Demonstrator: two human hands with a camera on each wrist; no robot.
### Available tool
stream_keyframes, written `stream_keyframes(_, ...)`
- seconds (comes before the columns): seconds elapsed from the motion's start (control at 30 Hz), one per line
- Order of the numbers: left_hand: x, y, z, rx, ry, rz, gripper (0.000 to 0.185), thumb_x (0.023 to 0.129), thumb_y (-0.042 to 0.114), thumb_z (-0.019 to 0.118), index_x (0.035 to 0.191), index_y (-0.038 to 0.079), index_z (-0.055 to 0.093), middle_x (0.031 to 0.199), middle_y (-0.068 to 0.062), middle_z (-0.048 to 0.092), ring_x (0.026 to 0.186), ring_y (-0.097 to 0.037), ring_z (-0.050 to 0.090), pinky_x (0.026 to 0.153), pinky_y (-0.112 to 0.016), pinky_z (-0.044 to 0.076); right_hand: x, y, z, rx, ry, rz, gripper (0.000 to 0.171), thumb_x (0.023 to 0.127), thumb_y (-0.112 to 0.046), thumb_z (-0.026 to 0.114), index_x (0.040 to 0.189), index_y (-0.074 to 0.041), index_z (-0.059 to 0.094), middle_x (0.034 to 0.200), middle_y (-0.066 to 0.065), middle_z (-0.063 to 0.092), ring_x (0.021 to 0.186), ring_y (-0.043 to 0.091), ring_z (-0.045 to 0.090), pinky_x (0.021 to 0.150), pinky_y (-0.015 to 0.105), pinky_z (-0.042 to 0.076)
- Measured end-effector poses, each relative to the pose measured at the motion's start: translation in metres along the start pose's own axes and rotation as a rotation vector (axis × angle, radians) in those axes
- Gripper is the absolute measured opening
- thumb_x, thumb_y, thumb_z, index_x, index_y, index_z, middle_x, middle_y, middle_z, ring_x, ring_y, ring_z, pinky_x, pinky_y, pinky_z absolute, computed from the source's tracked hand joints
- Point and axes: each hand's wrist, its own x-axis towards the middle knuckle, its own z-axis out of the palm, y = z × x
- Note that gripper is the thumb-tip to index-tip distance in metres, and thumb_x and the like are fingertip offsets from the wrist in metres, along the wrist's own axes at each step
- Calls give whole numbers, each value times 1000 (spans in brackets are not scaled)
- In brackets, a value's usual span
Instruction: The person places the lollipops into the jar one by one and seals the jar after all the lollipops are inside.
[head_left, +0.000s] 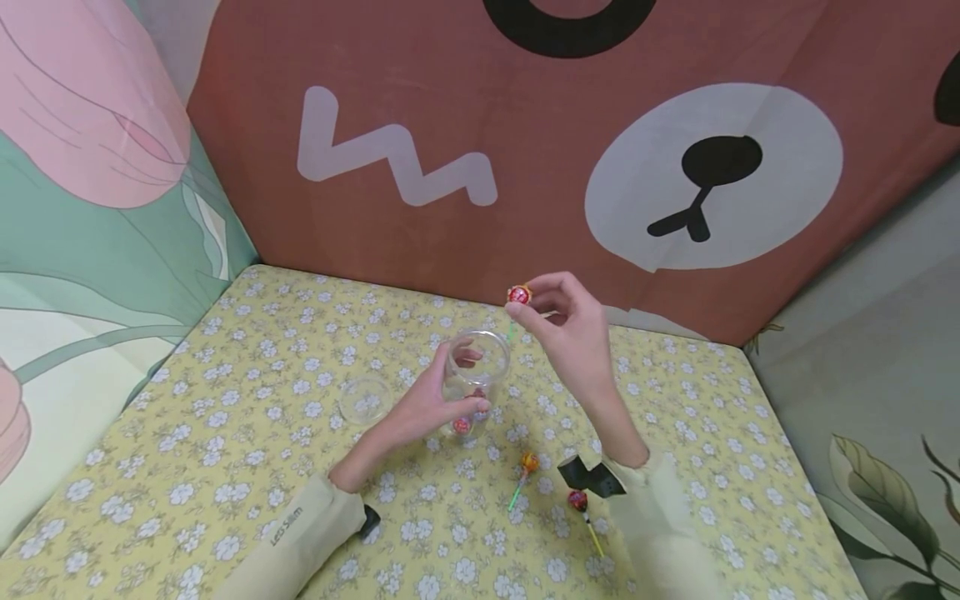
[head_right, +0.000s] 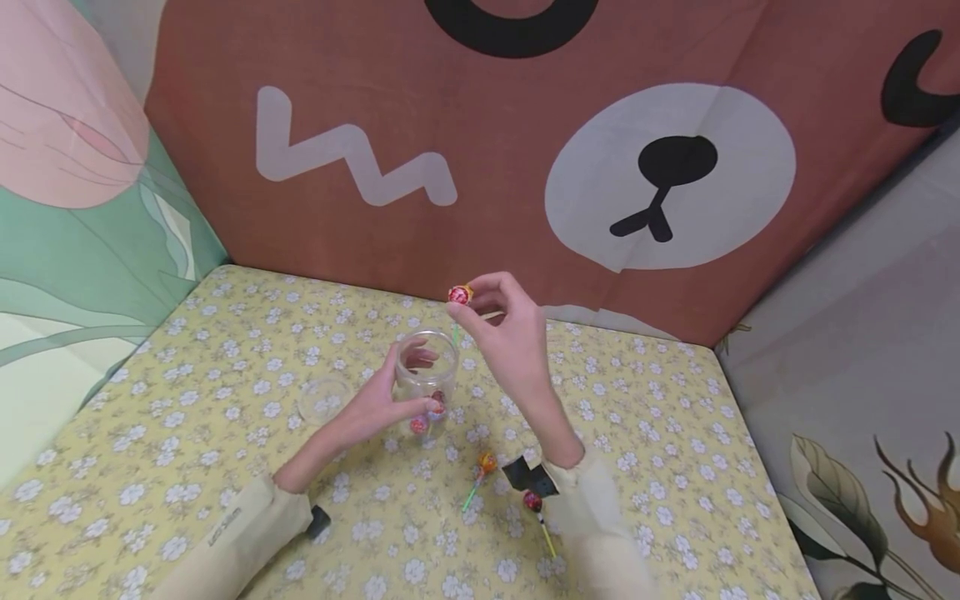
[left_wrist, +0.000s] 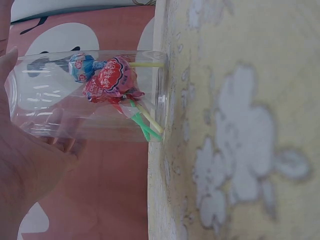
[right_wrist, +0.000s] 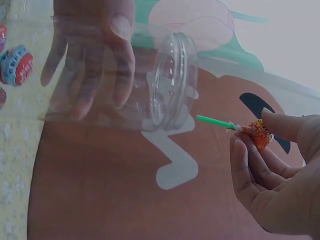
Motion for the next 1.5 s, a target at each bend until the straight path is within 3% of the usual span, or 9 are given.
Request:
stream_keyframes(0.53,1,0,2,-17,-13,-13,85,93,28,81,160,21,28,147,-1,50,138,-22,45,117,-55,31,-3,2,15,58,-21,-7,25,90,-3,80,110,0,66,94,11,72,85,17,68,72,26,56)
stream_keyframes(0.73,0,-1,1,-10,-16,-25,86,92,32,81,160,24,27,148,-1,49,139,-22,44,115,-56,33,-4,4,16,65,-2,16,21,95,-6,76,112,1,66,99,12,72,90,18,67,73,25,55)
stream_keyframes(0.9,0,0,1,-10,-15,-15,87,92,32,81,160,24,28,149,-4,49,139,-25,44,113,-55,37,-4,5,14,77,31,21,15,99,-8,70,110,1,67,98,12,71,86,17,66,71,27,56)
stream_keyframes(1.03,-1,1,0,1,-9,-3,87,92,32,81,160,22,27,149,-4,50,139,-26,45,113,-54,36,-3,6,13,82,24,10,12,101,-8,68,108,2,67,93,13,72,84,28,69,69,28,58)
stream_keyframes(1.13,-1,1,0,16,-1,4,86,92,27,81,159,20,28,147,-2,51,139,-25,45,115,-53,33,-4,6,12,82,16,8,12,101,-8,68,107,2,67,93,14,73,85,37,69,69,29,58)
stream_keyframes(1.37,-1,-1,1,22,6,15,85,92,12,79,159,18,28,148,-5,50,138,-22,45,113,-53,34,-5,6,7,62,8,18,13,102,-12,68,105,1,68,92,14,74,86,30,70,71,35,59)
stream_keyframes(1.5,-1,-1,1,23,5,18,86,92,12,79,160,16,27,148,-2,50,138,-22,45,113,-53,35,-6,7,4,59,9,33,14,102,-13,67,104,1,69,91,15,74,87,35,69,71,34,58)
